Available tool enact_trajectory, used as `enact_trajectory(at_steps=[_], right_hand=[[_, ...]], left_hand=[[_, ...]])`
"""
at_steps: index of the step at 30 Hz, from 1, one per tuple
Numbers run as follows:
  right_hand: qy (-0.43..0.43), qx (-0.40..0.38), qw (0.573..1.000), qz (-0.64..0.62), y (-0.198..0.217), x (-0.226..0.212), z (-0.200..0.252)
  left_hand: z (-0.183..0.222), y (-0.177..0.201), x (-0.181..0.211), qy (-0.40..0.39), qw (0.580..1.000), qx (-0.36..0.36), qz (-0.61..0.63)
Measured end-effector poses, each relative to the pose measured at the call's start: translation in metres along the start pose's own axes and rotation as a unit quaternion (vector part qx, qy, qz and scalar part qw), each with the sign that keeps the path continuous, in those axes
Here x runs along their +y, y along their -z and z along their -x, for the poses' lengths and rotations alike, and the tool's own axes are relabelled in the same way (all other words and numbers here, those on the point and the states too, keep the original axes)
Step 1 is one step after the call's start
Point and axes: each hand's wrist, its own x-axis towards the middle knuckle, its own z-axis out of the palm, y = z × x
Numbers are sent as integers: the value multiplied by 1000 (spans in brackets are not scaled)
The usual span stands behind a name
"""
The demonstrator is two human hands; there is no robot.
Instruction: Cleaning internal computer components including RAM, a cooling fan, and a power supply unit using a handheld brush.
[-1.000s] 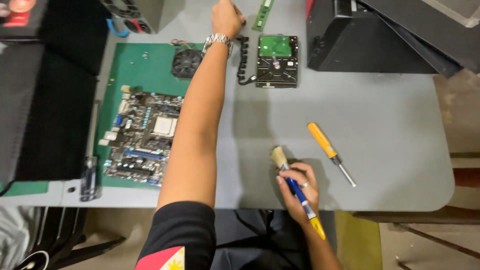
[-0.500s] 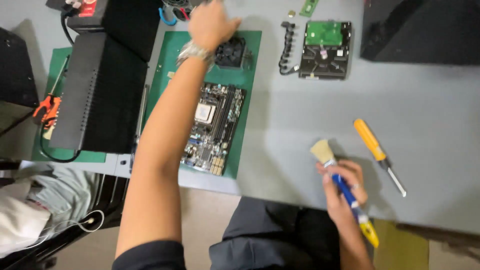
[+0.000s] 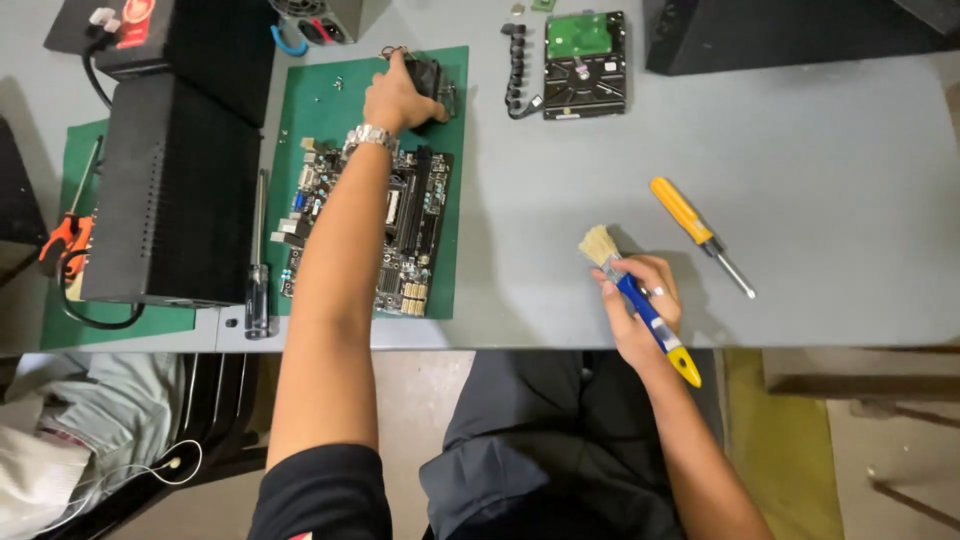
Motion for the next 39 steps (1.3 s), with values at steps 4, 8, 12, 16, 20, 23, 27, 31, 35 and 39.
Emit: enact_trajectory(at_steps=[4,8,12,16,20,23,27,31,35,39], right_hand=[[-5,12,1000,21,4,1,2],[-83,54,992,-84,8,22,9],[-58,198,950,-233,19,44,7],[-61,167,974,-138,48,-7,3],[-38,13,998,-47,71,-38,4],[-72,-50,995,52,76,-63,4],[-124,-54,986,101,74,-78,3],[-117,-115,968,192,55,-84,-12],[-4,-209,939,273,27,-76,-30],[53,-323,897,296,-9,-89,-38]], left_hand=[[6,6,-15,-107,994,17,-5],[89,24,4,-275,960,56,13],[197,3,36,-469,883,25,-11],[271,-32,54,-481,872,-84,18],[294,-59,44,-411,899,-147,25],[295,-72,27,-400,895,-149,130],[308,-93,6,-369,894,-90,237],[310,-123,-4,-373,897,-32,237],[309,-127,-3,-389,896,42,209],[311,-122,-2,-394,887,44,235]])
